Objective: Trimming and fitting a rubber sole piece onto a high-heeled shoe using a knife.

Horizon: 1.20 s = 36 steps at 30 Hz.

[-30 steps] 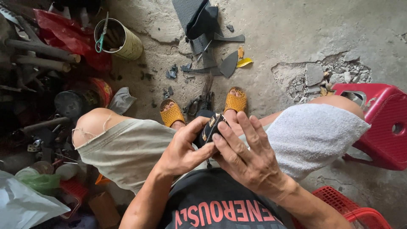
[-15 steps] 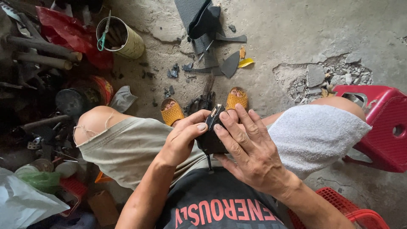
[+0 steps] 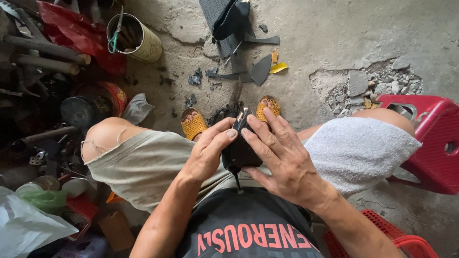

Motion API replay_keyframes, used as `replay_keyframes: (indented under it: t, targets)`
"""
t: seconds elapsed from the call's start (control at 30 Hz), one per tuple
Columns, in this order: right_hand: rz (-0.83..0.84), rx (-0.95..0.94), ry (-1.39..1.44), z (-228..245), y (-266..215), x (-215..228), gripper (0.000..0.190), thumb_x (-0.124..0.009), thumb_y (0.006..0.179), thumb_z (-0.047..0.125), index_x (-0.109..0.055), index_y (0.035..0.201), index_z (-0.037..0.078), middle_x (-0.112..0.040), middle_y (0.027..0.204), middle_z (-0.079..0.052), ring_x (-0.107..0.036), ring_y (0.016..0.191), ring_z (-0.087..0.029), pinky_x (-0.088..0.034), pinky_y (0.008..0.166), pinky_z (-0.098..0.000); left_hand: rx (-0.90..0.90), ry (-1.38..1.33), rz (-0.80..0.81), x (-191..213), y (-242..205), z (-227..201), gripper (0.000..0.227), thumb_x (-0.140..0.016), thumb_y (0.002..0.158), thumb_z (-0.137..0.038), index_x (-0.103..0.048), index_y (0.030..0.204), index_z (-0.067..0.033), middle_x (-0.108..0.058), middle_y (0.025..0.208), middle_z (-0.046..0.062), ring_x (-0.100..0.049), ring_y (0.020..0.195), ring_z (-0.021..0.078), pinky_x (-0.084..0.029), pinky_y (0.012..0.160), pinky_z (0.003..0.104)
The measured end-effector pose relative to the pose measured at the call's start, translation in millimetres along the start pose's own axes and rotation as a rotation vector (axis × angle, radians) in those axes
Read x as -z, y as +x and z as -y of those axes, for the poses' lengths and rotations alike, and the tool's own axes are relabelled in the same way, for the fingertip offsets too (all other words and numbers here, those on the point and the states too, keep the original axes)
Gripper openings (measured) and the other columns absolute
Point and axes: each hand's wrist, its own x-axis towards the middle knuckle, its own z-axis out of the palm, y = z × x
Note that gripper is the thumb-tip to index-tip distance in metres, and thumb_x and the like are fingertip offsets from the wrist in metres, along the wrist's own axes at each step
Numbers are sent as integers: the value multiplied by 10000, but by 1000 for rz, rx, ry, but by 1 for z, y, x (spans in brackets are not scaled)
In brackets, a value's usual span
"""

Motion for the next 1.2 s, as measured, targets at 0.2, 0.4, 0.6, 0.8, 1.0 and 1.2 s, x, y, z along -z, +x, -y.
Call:
replay_keyframes:
  t: [0.2,0.4,0.6,0.8,1.0,1.2]
  targets:
    - [44,-3,30,-9,4,-4,755,-780,985,346,-387,1565,65,-360,1658,-158,-337,1561,-441,-357,1269,-586,25,44,-67,3,5,3,308,-515,992,-329,-645,1083,-65,-594,960,-40,-493,855,71,-417,759,257]
    - [113,-19,394,-39,30,-9,880,-786,921,354,-298,1612,114,-299,1698,-154,-330,1585,-408,-366,1291,-612,126,-190,-238,15,31,16,161,-620,934,-245,-644,839,-117,-589,869,-35,-482,823,73,-391,745,277]
    - [447,-282,826,-67,66,-15,817,-722,870,311,-329,1565,138,-229,1699,-163,-220,1582,-346,-448,1150,-467,417,-622,-518,39,52,43,158,-626,853,-176,-664,738,-74,-605,659,25,-515,618,138,-384,631,296]
    - [477,-573,1227,-92,64,-55,865,-806,786,170,-414,1557,190,-272,1687,-45,-574,1274,-368,-629,857,-416,380,-760,-379,67,54,103,242,-604,829,-211,-722,972,-55,-581,704,62,-640,607,212,-532,623,286]
    - [433,-569,1294,-98,63,-66,845,-800,774,98,-447,1542,106,-333,1660,-100,-537,1295,-306,-598,895,-424,386,-588,-333,60,49,91,183,-651,759,-174,-720,919,-119,-564,692,-2,-654,614,131,-553,615,232]
    - [395,-523,1302,-96,57,-57,861,-804,769,51,-423,1541,49,-304,1671,-143,-537,1330,-324,-598,930,-461,249,-551,-261,42,38,58,308,-686,776,-144,-735,1052,-18,-656,753,75,-705,695,163,-588,658,286]
